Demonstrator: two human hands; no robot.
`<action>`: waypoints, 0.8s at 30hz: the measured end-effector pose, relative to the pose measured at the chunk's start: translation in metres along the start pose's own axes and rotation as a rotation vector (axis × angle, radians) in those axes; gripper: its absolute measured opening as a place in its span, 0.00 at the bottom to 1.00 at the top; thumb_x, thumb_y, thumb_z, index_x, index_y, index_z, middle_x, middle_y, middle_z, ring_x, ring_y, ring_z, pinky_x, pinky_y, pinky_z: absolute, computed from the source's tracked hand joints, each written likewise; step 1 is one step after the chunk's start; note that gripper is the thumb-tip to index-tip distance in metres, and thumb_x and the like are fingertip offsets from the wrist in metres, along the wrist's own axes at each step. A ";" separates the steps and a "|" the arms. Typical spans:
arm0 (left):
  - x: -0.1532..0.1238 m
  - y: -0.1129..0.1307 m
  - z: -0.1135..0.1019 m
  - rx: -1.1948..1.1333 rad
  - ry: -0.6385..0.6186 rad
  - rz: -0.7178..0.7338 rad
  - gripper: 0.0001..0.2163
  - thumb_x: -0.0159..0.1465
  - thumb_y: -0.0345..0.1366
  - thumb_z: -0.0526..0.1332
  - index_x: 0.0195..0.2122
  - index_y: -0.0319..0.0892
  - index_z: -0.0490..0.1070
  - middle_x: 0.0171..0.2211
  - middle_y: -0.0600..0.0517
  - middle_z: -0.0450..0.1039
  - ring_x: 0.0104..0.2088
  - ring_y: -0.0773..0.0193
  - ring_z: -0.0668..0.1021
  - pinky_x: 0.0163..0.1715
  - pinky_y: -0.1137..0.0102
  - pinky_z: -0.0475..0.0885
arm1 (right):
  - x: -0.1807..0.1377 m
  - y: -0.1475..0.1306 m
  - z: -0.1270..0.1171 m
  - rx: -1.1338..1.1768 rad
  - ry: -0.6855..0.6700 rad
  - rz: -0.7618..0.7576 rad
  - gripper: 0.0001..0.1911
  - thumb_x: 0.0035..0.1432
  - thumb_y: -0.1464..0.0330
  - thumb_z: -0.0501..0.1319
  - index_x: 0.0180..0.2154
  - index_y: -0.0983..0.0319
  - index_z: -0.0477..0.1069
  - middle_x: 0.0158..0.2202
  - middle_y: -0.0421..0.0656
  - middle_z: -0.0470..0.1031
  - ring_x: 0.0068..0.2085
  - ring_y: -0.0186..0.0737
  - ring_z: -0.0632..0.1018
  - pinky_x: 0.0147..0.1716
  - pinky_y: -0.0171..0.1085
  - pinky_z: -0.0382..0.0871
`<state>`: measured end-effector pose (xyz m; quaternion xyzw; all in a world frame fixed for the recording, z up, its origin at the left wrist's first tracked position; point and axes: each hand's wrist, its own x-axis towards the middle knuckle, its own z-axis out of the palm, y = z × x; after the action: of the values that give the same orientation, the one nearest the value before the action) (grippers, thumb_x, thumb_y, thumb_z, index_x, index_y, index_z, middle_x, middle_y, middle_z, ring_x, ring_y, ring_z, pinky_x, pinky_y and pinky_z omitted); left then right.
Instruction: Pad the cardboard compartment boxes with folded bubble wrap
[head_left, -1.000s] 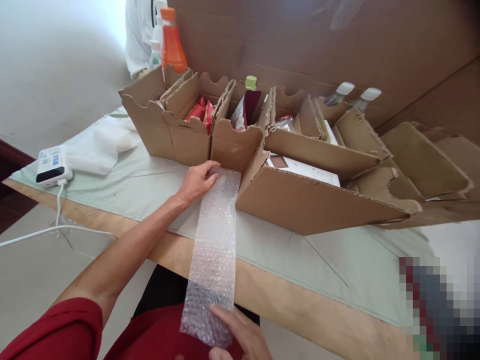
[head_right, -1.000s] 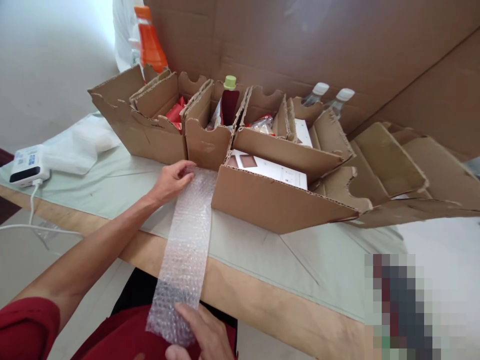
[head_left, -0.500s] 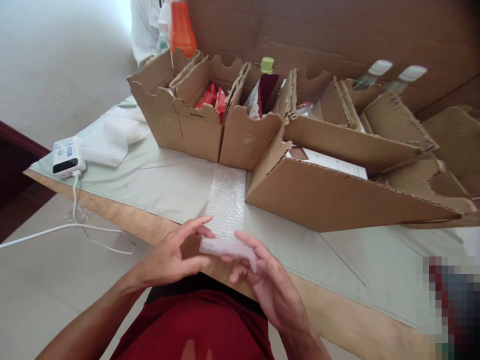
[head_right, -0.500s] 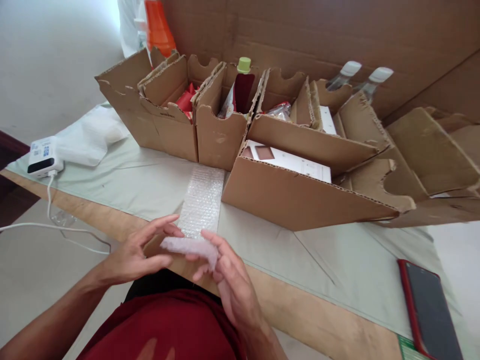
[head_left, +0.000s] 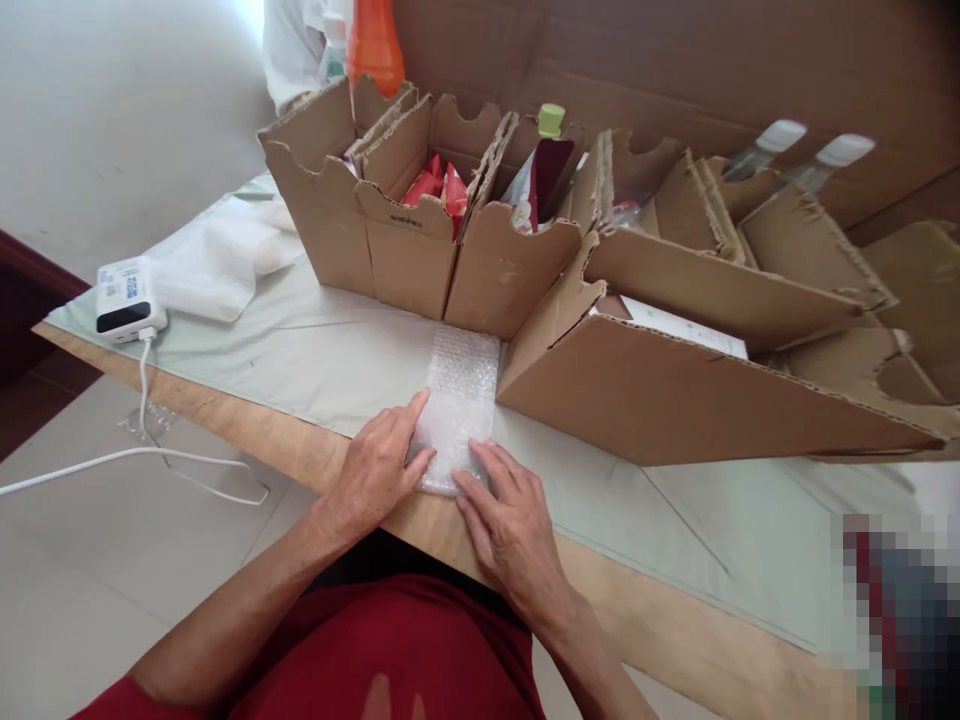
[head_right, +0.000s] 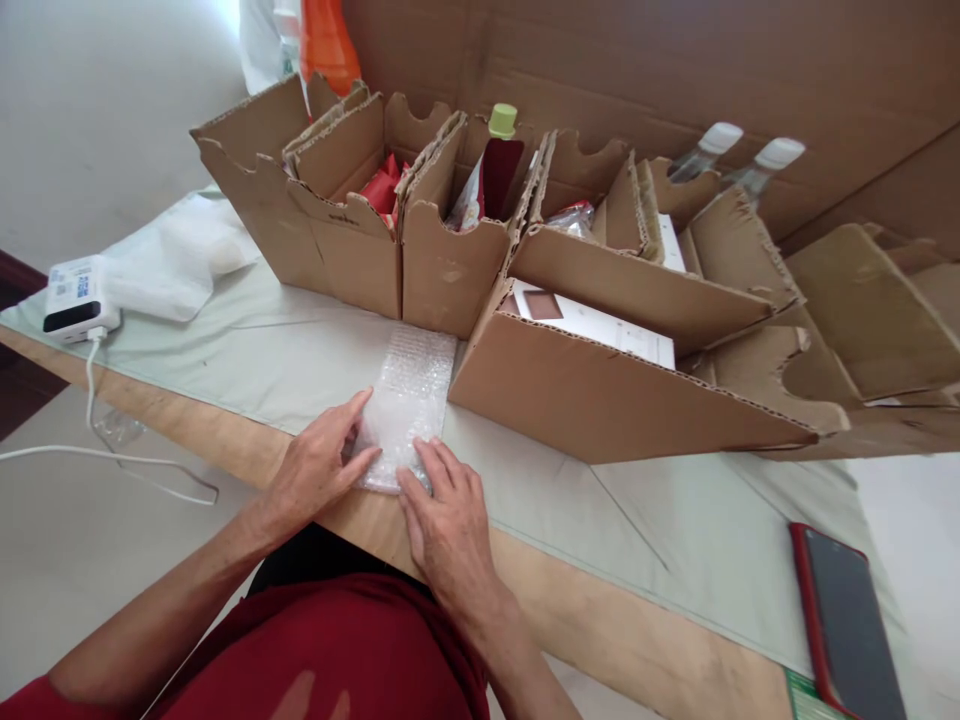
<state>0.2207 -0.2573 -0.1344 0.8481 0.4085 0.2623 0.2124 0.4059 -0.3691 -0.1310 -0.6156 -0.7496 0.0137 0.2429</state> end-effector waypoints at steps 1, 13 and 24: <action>-0.004 0.001 -0.005 -0.014 0.017 0.036 0.30 0.68 0.34 0.61 0.70 0.40 0.57 0.45 0.43 0.77 0.45 0.51 0.79 0.48 0.57 0.77 | 0.003 0.000 -0.001 -0.006 -0.004 -0.018 0.14 0.67 0.76 0.57 0.49 0.60 0.77 0.58 0.52 0.77 0.60 0.56 0.76 0.51 0.53 0.74; -0.030 0.007 -0.012 -0.078 -0.015 0.100 0.16 0.71 0.29 0.57 0.59 0.37 0.69 0.33 0.49 0.75 0.34 0.58 0.77 0.37 0.63 0.76 | 0.004 -0.002 -0.022 0.198 0.188 0.142 0.13 0.68 0.70 0.59 0.53 0.58 0.74 0.46 0.48 0.82 0.46 0.47 0.81 0.46 0.45 0.74; -0.036 0.010 -0.016 -0.081 0.024 0.254 0.16 0.68 0.29 0.62 0.58 0.40 0.70 0.50 0.42 0.76 0.51 0.51 0.76 0.54 0.55 0.73 | 0.007 0.002 -0.010 0.169 0.052 -0.054 0.11 0.69 0.75 0.57 0.49 0.60 0.73 0.44 0.45 0.83 0.47 0.46 0.81 0.47 0.46 0.72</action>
<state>0.1973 -0.2893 -0.1258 0.8805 0.2892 0.3134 0.2068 0.4110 -0.3648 -0.1206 -0.5727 -0.7554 0.0547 0.3136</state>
